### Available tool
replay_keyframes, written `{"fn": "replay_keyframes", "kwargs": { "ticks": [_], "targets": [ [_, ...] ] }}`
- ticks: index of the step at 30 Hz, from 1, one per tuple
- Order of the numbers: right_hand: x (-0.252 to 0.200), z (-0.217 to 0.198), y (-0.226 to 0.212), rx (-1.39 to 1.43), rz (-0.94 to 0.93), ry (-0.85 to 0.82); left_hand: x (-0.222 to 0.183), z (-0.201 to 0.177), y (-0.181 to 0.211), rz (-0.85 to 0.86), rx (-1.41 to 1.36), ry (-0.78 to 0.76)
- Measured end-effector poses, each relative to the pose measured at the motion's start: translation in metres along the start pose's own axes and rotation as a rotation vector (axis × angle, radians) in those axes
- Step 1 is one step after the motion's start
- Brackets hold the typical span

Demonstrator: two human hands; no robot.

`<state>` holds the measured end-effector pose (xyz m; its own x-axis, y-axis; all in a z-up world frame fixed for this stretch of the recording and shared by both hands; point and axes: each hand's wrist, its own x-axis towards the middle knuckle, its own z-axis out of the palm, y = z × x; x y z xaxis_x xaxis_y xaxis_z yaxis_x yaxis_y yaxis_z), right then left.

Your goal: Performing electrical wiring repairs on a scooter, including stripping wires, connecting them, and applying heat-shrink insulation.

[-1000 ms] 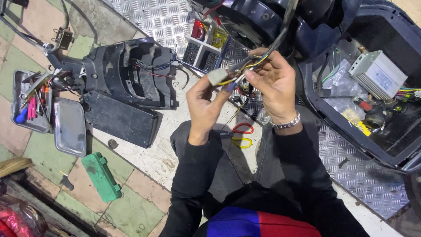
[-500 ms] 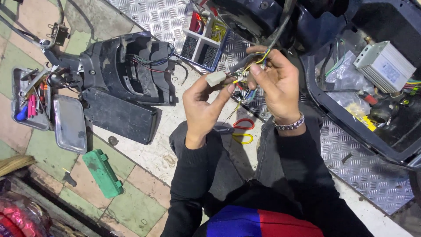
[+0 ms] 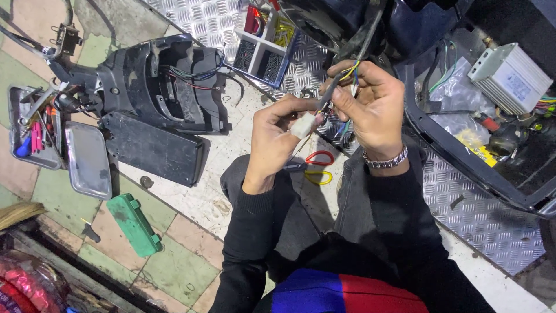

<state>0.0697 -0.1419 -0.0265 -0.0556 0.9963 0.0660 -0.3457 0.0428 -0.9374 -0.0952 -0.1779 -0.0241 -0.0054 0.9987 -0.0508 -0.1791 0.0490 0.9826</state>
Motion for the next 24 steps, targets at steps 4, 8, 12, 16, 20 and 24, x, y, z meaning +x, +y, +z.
{"fn": "replay_keyframes", "kwargs": {
  "ticks": [4,8,12,16,20,24],
  "targets": [
    [0.0,-0.001,-0.002,0.059,0.038,0.009,-0.001,0.001,0.005,0.042,0.009,-0.014],
    [-0.002,-0.003,-0.008,0.094,0.114,-0.032,-0.002,0.001,0.016,0.01,0.049,-0.049],
    [-0.002,-0.003,-0.011,0.105,0.149,-0.079,-0.001,0.0,0.018,-0.03,0.038,-0.102],
    [-0.003,-0.004,-0.012,0.126,0.164,-0.073,-0.003,-0.005,0.014,-0.042,0.029,-0.118],
    [-0.003,-0.005,-0.012,0.1,0.148,-0.071,-0.005,-0.007,0.015,-0.131,0.0,-0.101],
    [-0.003,-0.005,-0.012,0.06,0.135,-0.065,-0.005,-0.007,0.013,-0.192,-0.148,-0.11]
  ]
}}
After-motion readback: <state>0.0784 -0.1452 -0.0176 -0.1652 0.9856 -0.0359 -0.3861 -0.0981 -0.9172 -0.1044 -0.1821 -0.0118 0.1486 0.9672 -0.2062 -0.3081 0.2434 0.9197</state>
